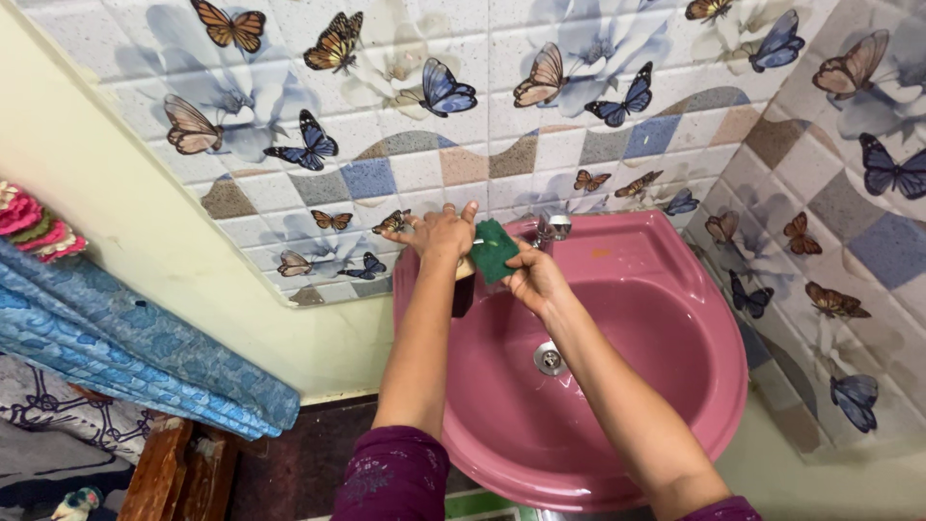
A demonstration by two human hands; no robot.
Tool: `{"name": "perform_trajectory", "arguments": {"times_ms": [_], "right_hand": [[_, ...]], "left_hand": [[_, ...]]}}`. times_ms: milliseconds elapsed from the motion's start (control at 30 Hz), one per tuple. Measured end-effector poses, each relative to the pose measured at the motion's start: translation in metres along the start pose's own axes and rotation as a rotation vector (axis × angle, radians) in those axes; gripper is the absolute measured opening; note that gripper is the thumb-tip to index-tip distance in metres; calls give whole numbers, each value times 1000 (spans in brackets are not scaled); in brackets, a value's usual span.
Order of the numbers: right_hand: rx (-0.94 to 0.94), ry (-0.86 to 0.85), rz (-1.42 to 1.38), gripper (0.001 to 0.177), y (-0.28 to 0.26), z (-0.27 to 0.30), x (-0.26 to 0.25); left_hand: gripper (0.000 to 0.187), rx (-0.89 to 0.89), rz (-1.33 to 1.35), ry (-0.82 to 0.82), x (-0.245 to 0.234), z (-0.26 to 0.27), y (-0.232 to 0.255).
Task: The person scrubs a pink pedestal sink with a green sponge, repeatedly rinsing the sponge under running water. They wipe the basin, faucet, and surrounding tiled wall, then rinse the sponge again before continuing to scrub the sink surface.
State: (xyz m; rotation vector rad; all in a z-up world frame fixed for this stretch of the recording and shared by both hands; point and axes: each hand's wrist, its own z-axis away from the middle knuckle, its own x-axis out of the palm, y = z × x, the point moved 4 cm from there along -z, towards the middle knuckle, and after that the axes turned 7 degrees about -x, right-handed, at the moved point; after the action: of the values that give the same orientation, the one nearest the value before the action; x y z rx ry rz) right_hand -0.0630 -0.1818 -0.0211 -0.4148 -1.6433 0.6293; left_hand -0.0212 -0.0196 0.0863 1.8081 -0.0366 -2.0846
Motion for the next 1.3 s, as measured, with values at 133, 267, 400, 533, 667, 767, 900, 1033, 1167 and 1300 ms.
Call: {"name": "perform_trajectory", "arguments": {"times_ms": [133,267,400,533,667,767,900,1033,1167,1300], "right_hand": [[5,-48,-14,61,3,6,-1],[20,14,-49,63,2,10,-7],[13,8,-40,63,-1,9,-12],[1,-6,-55,62,-5,4,-12],[13,28,-34,61,-3,6,-13],[24,37,-38,61,-2,8,-12],[24,33,-24,61,-3,6,-8],[25,7,-33,61,1,4,-8],[23,-31,-33,60,6,1,-7],[22,-46,-31,60,8,2,-5]], "left_hand": [[75,13,22,0,2,-1,0],[78,18,71,-52,1,-6,-2],[79,9,63,-63,4,-5,-2],[80,-7,70,-96,2,-7,-1],[82,-5,112,-126,1,-13,-1],[82,-2,109,-120,2,-11,1],[82,-11,91,-122,-1,-8,1],[81,-31,26,-79,-6,-5,-3],[80,-6,-5,4,-7,0,-2],[80,-7,-57,43,-3,3,2]]}}
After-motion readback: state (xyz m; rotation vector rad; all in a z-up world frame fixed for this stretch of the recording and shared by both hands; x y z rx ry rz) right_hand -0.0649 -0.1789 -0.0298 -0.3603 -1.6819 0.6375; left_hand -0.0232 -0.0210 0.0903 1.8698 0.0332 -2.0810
